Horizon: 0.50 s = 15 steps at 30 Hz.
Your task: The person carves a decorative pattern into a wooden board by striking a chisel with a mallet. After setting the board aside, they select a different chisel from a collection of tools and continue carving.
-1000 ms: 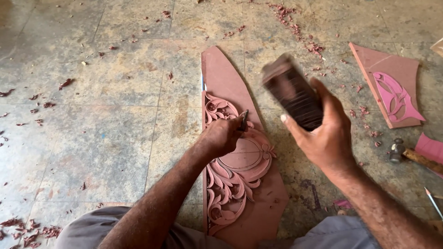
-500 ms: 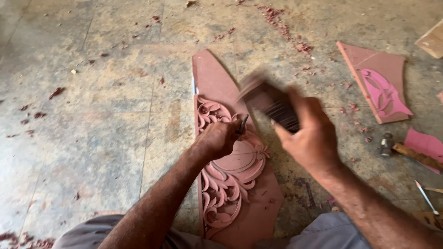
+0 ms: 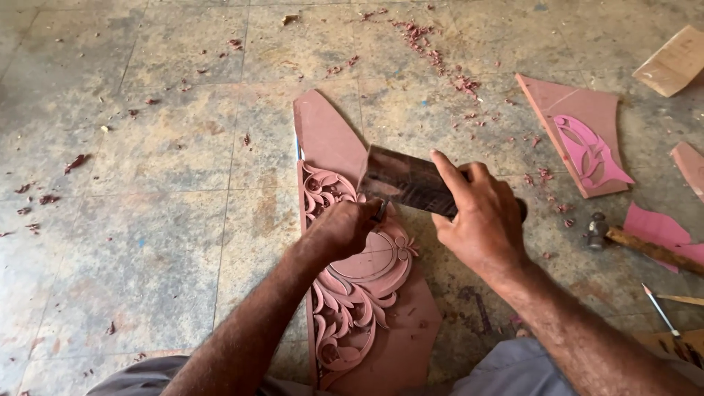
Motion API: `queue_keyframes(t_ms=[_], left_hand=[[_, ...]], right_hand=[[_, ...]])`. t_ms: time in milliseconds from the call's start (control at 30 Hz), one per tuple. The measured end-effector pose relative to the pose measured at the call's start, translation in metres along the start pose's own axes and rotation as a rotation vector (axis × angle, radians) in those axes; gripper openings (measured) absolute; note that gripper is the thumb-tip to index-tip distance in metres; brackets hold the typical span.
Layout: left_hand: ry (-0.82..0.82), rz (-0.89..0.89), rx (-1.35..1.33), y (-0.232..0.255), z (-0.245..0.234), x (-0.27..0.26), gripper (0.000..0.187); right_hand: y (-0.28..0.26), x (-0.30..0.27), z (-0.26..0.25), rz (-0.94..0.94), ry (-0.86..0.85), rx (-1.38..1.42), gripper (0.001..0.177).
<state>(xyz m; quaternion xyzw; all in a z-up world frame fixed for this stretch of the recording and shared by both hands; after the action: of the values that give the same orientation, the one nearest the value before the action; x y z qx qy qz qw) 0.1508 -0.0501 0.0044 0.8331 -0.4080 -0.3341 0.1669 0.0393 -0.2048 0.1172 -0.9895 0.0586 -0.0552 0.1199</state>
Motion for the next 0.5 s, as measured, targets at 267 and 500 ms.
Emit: queue_keyframes(t_ms=[267, 500], left_hand=[[-0.038, 0.033, -0.123, 0.001, 0.004, 0.001, 0.026], [0.069, 0.17, -0.134, -0.01, 0.018, 0.017, 0.028]], right_hand=[[0.006, -0.004, -0.005, -0.121, 0.181, 0.305, 0.083], [0.012, -0.007, 0.001, -0.192, 0.178, 0.3, 0.088]])
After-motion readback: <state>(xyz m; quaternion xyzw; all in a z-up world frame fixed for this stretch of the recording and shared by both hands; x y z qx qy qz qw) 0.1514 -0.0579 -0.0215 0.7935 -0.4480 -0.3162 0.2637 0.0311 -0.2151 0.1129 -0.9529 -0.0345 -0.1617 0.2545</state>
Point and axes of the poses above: each hand's wrist, its own x-axis towards the middle knuckle, its own z-axis out of the palm, y = z × x, the point moved 6 cm from there along x, towards the middle knuckle, and after that the axes turned 15 degrees about -y, right-handed, at the moved point
